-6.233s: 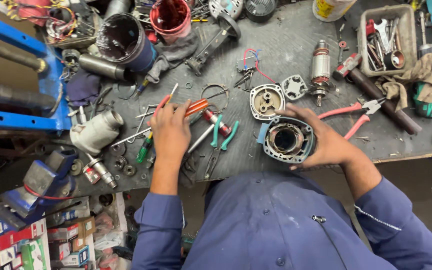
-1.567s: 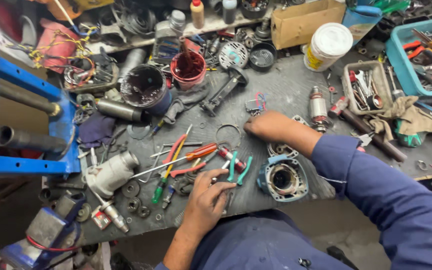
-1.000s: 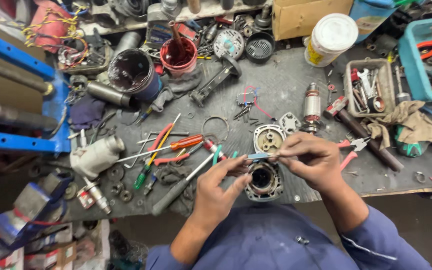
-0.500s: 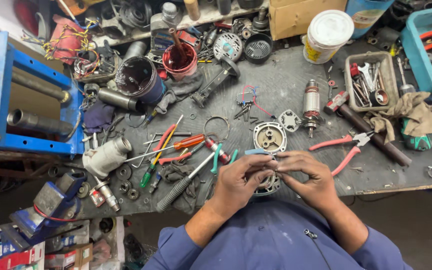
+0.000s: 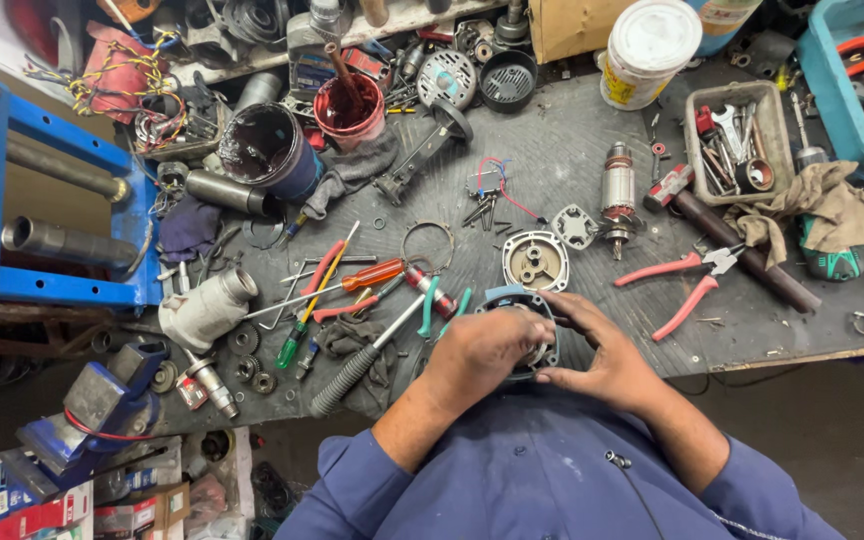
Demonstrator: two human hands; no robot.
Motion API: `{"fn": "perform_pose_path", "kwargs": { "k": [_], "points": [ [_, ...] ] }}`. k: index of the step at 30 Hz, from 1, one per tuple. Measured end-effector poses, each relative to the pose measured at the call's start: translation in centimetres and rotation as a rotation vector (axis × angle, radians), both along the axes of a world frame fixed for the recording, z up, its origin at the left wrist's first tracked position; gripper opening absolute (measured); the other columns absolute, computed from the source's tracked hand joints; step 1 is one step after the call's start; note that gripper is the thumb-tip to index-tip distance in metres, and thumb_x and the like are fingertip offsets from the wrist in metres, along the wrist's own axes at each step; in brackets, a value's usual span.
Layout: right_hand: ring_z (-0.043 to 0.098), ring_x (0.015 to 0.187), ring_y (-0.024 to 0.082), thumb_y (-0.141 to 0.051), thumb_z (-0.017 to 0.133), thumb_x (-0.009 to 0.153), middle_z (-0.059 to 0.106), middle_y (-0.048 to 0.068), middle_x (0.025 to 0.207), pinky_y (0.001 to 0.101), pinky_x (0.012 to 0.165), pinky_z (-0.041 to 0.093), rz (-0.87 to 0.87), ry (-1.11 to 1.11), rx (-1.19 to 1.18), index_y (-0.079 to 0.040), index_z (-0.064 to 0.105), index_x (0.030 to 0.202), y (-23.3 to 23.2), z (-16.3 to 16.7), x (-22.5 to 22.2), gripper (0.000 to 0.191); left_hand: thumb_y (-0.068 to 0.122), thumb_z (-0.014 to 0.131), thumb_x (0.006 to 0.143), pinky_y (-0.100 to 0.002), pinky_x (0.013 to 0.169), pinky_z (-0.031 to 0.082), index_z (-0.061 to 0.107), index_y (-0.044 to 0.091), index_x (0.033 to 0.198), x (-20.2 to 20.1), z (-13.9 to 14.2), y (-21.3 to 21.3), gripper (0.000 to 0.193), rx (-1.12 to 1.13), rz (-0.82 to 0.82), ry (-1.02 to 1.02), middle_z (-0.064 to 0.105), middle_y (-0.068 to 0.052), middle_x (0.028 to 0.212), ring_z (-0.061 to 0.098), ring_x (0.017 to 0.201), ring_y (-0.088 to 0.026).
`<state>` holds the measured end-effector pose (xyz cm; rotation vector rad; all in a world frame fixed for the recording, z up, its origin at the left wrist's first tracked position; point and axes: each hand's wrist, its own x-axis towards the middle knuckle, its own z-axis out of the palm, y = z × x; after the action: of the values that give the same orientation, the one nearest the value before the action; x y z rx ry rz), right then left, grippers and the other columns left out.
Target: The person cleans their hands with a rag, then handles a blue electric motor housing, rotating it and inspecting the interior. They use pliers to adjust internal components and a screwdriver to manipulate parts inside the housing. The person continues to rotate and inspect the motor housing throughout the clip.
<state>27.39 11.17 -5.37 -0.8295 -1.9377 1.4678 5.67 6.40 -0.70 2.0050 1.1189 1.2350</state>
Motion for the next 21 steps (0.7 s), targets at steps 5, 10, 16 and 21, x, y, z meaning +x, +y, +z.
{"fn": "perform_pose_path", "kwargs": {
  "k": [5,10,16,21],
  "points": [
    [0.049,0.141,0.027,-0.016,0.091,0.067,0.05,0.014,0.15,0.0399,0.116,0.04,0.009,0.027,0.022,-0.005,0.045,0.151,0.1,-0.1,-0.1,0.097,0.008,0.068,0.092,-0.034,0.078,0.06,0.069,0.006,0.104,-0.7,1.2,0.5,0.013,0.089,0.02,0.269,0.074,-0.007,0.108,0.075,0.094,-0.025],
    [0.049,0.137,0.026,-0.018,0.092,0.065,0.048,0.014,0.148,0.0405,0.112,0.043,-0.007,0.022,0.004,-0.007,0.043,0.15,0.0,-0.1,-0.1,0.098,0.009,0.07,0.087,-0.038,0.088,0.056,0.072,0.009,0.102,-0.2,2.6,0.5,0.015,0.203,-0.009,0.354,0.071,-0.005,0.112,0.07,0.103,-0.024],
    [0.054,0.133,0.032,-0.022,0.094,0.063,0.054,0.015,0.143,0.0429,0.109,0.045,-0.006,-0.103,0.342,-0.008,0.066,0.118,0.3,1.6,-0.1,0.064,0.013,0.074,0.078,-0.044,0.097,0.051,0.071,0.012,0.097,-0.4,3.3,0.0,0.019,0.253,0.153,0.316,0.066,-0.009,0.122,0.064,0.112,-0.032],
    [0.064,0.121,0.031,-0.036,0.092,0.064,0.054,0.013,0.142,0.043,0.098,0.052,0.046,-0.24,0.43,-0.01,0.068,0.109,0.4,4.3,-0.2,0.056,0.01,0.075,0.093,-0.04,0.1,0.055,0.07,0.008,0.115,-2.3,3.2,-1.6,0.022,-0.053,0.36,0.109,0.067,-0.008,0.125,0.068,0.116,-0.03]
  ]
}}
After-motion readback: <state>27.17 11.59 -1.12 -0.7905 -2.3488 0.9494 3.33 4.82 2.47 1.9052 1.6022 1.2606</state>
